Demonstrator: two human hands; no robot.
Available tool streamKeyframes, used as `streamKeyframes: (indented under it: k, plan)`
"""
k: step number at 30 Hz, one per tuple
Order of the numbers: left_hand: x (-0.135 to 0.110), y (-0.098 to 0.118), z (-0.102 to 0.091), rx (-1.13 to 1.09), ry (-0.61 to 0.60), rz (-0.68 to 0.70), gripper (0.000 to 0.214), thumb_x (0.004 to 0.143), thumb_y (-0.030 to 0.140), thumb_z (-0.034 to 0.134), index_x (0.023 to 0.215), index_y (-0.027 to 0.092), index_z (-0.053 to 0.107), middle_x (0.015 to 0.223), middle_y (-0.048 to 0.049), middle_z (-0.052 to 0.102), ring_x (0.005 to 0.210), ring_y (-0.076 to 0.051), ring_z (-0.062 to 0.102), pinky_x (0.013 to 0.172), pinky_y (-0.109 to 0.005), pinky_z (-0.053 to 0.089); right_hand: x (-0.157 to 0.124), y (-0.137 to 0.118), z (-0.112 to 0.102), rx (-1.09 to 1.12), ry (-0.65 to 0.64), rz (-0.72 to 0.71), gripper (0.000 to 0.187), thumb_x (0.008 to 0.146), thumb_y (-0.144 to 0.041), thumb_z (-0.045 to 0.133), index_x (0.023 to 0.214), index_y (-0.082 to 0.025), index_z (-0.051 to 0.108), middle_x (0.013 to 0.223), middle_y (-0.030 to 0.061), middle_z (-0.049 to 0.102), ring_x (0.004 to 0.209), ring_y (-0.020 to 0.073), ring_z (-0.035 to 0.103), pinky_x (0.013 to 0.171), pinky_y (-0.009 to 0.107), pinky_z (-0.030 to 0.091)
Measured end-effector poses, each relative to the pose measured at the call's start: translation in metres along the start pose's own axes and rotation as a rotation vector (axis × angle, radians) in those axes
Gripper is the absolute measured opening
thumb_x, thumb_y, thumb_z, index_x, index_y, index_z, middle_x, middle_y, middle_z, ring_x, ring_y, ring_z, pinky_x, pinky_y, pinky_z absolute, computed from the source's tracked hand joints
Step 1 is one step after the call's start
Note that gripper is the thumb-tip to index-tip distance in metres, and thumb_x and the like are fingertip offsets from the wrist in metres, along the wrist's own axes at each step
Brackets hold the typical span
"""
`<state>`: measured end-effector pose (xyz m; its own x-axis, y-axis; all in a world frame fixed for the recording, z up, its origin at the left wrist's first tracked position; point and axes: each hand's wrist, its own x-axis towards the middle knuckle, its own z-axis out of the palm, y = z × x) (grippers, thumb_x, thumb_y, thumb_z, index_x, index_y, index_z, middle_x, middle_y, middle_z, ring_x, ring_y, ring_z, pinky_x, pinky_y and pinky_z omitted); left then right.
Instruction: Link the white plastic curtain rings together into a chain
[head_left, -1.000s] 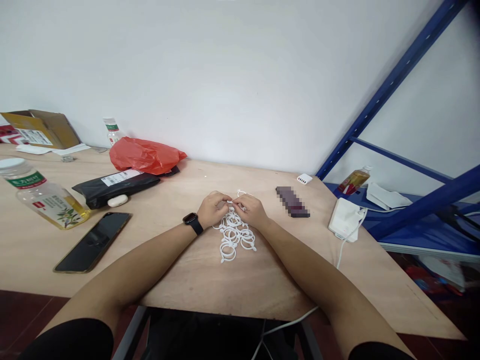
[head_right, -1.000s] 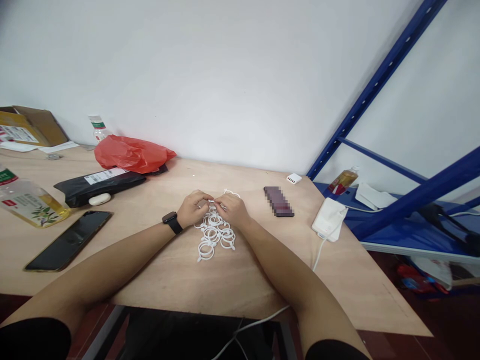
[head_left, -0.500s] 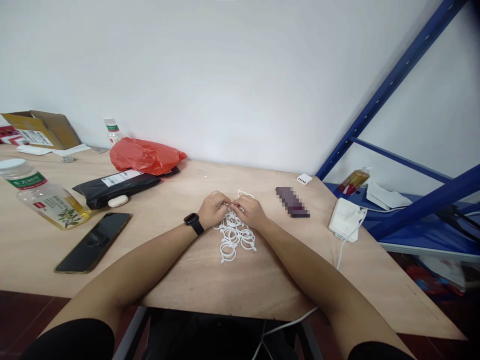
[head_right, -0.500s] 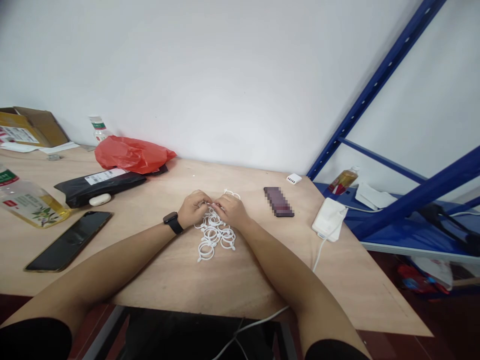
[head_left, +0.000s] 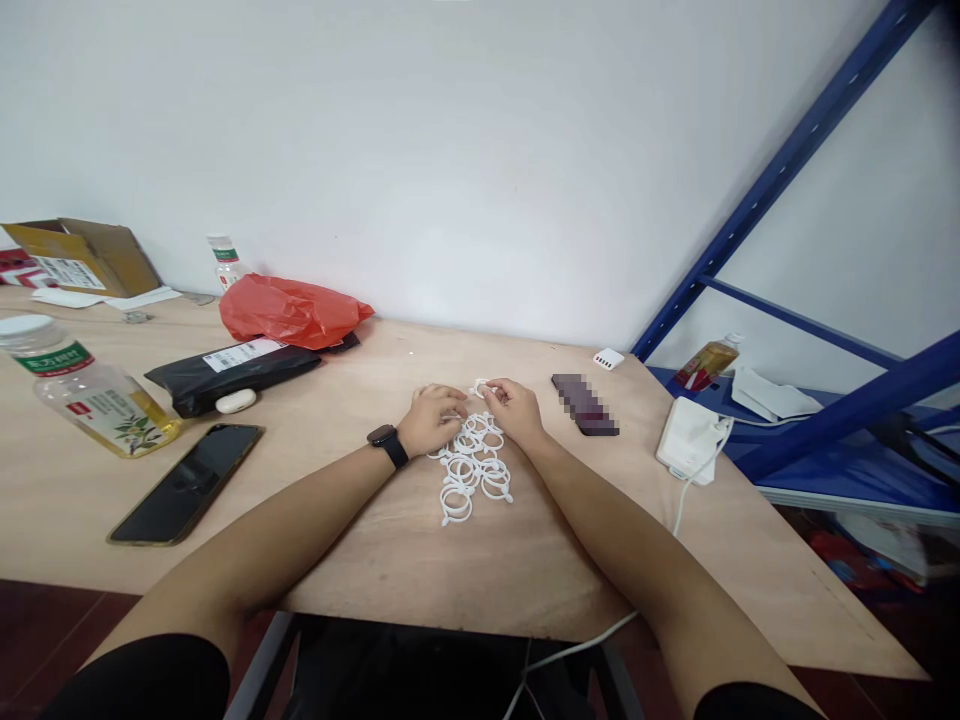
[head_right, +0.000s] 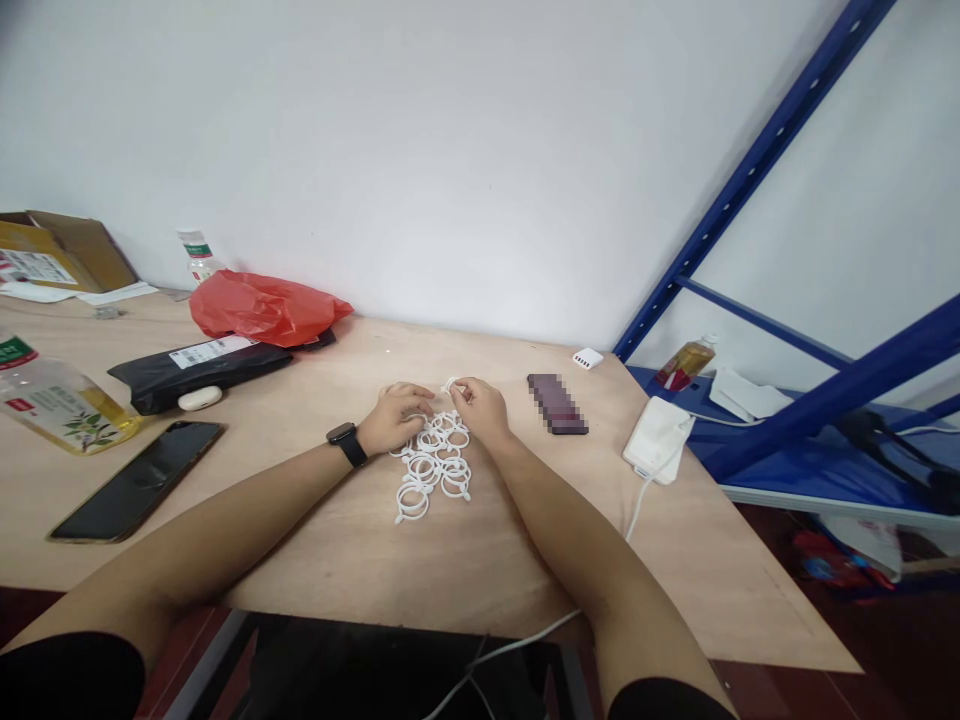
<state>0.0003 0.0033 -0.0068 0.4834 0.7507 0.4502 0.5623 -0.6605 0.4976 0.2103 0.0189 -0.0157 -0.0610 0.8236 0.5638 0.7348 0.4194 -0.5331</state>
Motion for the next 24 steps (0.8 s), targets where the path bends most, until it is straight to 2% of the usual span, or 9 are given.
streamKeyframes:
  k: [2, 4, 9, 13, 16, 24]
  plan:
    - [-0.001, 0.003, 0.0, 0.016, -0.102, 0.052, 0.018, 0.07, 0.019, 0.06, 0.083, 0.024, 0.071, 0.119, -0.0017, 0.066, 0.114, -0.025, 0.053, 0.106, -0.046, 0.028, -0.001, 0.0, 0.001, 0.023, -0.027, -0.004, 0.019, 0.087, -0.035, 0.057, 0.09, -0.022, 0.071, 0.074, 0.0011, 0.069, 0.071, 0.0167, 0.064, 0.067, 0.027, 0.048]
    - [-0.002, 0.005, 0.001, 0.02, -0.138, 0.081, 0.015, 0.069, 0.02, 0.062, 0.082, 0.023, 0.07, 0.115, -0.0019, 0.068, 0.112, -0.024, 0.055, 0.105, -0.045, 0.027, -0.003, -0.002, 0.003, 0.059, -0.043, -0.051, 0.017, 0.087, -0.032, 0.057, 0.087, -0.022, 0.071, 0.078, 0.0016, 0.071, 0.072, 0.0161, 0.064, 0.067, 0.026, 0.049]
    - [-0.002, 0.003, 0.002, 0.009, -0.068, 0.088, 0.008, 0.077, 0.023, 0.061, 0.082, 0.021, 0.066, 0.104, -0.001, 0.071, 0.1, -0.021, 0.062, 0.1, -0.043, 0.03, -0.007, -0.01, 0.003, 0.132, -0.075, -0.219, 0.012, 0.086, -0.024, 0.058, 0.088, -0.022, 0.069, 0.081, 0.0025, 0.071, 0.074, 0.0166, 0.064, 0.07, 0.028, 0.05]
    - [0.0, 0.002, 0.002, -0.015, 0.032, 0.042, 0.017, 0.092, 0.03, 0.049, 0.094, 0.023, 0.065, 0.098, -0.0022, 0.073, 0.095, -0.019, 0.064, 0.099, -0.042, 0.033, -0.007, -0.016, -0.004, 0.179, -0.092, -0.324, 0.014, 0.09, -0.025, 0.055, 0.096, -0.021, 0.068, 0.085, 0.0047, 0.069, 0.08, 0.0173, 0.063, 0.074, 0.03, 0.05]
    - [0.001, 0.001, 0.002, -0.027, 0.082, 0.005, 0.022, 0.096, 0.032, 0.045, 0.097, 0.022, 0.064, 0.091, -0.0016, 0.073, 0.088, -0.018, 0.065, 0.099, -0.041, 0.034, -0.007, -0.018, -0.007, 0.202, -0.096, -0.38, 0.016, 0.09, -0.024, 0.055, 0.1, -0.02, 0.066, 0.087, 0.0057, 0.066, 0.081, 0.0174, 0.062, 0.074, 0.031, 0.05]
    - [0.0, 0.002, 0.001, -0.022, 0.045, 0.06, 0.022, 0.096, 0.032, 0.047, 0.097, 0.022, 0.066, 0.097, -0.0024, 0.074, 0.09, -0.018, 0.065, 0.099, -0.04, 0.035, -0.009, -0.022, -0.005, 0.129, -0.099, -0.435, 0.017, 0.089, -0.025, 0.056, 0.102, -0.02, 0.065, 0.086, 0.0055, 0.066, 0.082, 0.0178, 0.062, 0.075, 0.031, 0.05]
